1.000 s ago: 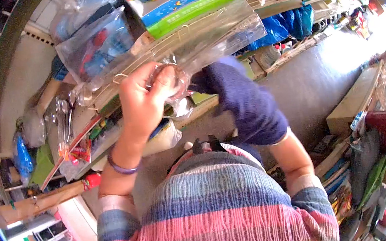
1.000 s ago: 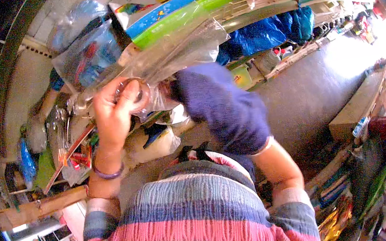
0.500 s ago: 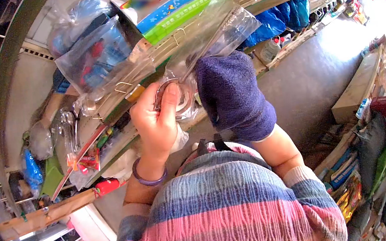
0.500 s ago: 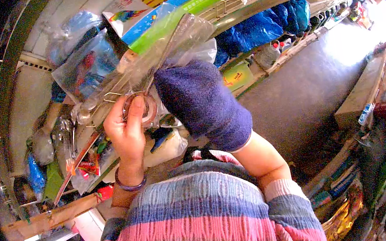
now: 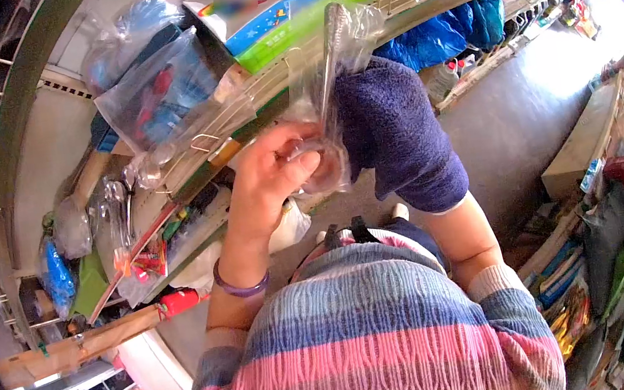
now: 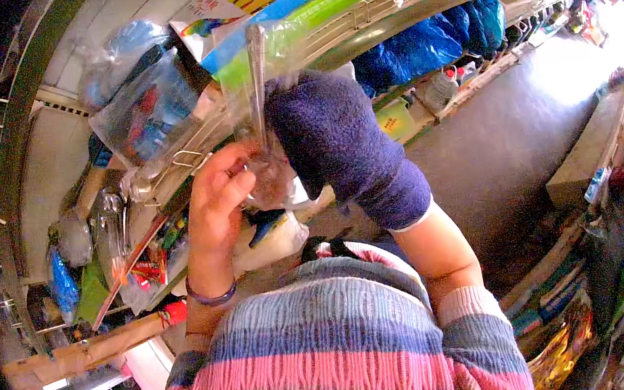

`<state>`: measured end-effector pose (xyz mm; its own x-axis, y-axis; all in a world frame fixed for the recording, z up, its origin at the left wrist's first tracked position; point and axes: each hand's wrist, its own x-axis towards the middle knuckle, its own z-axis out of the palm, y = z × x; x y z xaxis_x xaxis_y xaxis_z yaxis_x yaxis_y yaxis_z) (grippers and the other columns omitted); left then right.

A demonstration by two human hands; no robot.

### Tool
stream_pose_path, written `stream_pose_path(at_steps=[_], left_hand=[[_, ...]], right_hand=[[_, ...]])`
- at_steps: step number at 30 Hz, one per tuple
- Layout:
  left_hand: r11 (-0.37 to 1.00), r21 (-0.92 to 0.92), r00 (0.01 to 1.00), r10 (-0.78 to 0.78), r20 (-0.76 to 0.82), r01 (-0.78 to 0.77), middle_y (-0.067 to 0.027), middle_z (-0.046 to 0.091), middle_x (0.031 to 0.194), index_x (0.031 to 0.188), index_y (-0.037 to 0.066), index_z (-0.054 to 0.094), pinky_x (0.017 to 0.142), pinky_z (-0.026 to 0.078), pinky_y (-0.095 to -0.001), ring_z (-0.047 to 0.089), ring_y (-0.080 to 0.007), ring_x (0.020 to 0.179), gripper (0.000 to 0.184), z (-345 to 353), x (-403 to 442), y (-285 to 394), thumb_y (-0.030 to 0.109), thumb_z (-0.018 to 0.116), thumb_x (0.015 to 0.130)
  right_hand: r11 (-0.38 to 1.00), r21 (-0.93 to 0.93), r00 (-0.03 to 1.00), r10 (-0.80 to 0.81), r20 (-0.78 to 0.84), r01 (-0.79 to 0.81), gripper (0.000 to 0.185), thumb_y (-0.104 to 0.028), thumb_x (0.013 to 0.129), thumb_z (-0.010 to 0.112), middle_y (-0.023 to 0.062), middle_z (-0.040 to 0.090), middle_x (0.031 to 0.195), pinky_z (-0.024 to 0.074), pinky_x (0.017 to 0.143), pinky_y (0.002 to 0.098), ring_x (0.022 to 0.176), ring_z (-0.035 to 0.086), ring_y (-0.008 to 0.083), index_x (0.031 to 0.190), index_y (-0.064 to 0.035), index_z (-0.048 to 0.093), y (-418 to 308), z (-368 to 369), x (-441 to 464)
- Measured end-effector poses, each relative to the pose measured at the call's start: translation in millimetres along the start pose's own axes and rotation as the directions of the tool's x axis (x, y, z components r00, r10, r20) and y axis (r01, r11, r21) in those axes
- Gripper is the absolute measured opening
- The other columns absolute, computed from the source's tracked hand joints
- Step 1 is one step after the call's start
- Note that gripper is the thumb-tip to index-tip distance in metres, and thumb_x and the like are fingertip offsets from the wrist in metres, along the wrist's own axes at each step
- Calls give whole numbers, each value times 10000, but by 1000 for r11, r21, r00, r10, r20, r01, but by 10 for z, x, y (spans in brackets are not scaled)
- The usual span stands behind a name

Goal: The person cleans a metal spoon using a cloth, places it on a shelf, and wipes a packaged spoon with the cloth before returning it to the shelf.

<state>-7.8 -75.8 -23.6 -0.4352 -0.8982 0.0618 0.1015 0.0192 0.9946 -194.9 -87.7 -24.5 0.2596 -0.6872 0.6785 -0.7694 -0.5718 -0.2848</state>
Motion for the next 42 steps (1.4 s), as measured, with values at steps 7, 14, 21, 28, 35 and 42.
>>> stream_pose_path(at_steps=[7, 14, 21, 28, 35, 42], left_hand=[[996, 54, 993, -71, -89, 76, -28, 625, 838, 938, -15, 601, 677, 450, -233, 573, -92, 755, 200, -2, -4, -148, 39, 658, 754], [997, -82, 960, -19, -281, -5, -30, 621, 799, 886, 3, 612, 633, 440, -220, 568, -91, 697, 149, 19, -27, -127, 20, 655, 745], [964, 110, 907, 265, -328, -242, -12, 595, 833, 995, 4, 562, 653, 444, -198, 549, -63, 695, 225, 165, 21, -109, 1, 633, 782], [965, 82, 912, 263, -313, -250, 2, 543, 809, 959, 18, 535, 609, 407, -179, 495, -37, 687, 163, 206, -35, -72, 21, 611, 815], [965, -16, 931, 249, -268, -263, -17, 547, 846, 1024, 7, 504, 624, 444, -201, 526, -57, 700, 195, 215, -100, -75, 46, 580, 849], [979, -58, 947, 175, -271, -197, -58, 586, 877, 1071, -10, 496, 512, 518, -201, 586, -77, 706, 245, 199, -144, -58, 78, 571, 855]], right_hand=[[996, -65, 998, -68, -13, 67, 284, -258, 616, 623, 124, 611, 745, 472, 568, 392, 676, 595, 304, 828, -69, 616, -27, -108, 44], [989, 147, 1000, -7, 3, 6, 208, -267, 623, 642, 98, 616, 861, 472, 692, 366, 787, 595, 286, 751, -103, 639, 264, -301, 28], [962, 266, 998, 50, 41, -59, 214, -198, 753, 581, 148, 602, 915, 451, 762, 386, 829, 583, 309, 916, -61, 606, -161, 96, -245], [972, 233, 977, -71, 202, 23, 244, -280, 636, 626, 137, 559, 733, 452, 615, 441, 704, 566, 339, 747, -69, 573, -340, -36, -95], [999, -5, 994, -31, 106, 32, 152, -202, 664, 583, 125, 549, 710, 452, 580, 413, 665, 564, 334, 763, -86, 584, -189, 238, -222], [975, 209, 996, 68, 48, -77, 287, -172, 593, 655, 133, 563, 756, 454, 657, 409, 746, 559, 342, 857, -79, 595, -253, 96, -198]])
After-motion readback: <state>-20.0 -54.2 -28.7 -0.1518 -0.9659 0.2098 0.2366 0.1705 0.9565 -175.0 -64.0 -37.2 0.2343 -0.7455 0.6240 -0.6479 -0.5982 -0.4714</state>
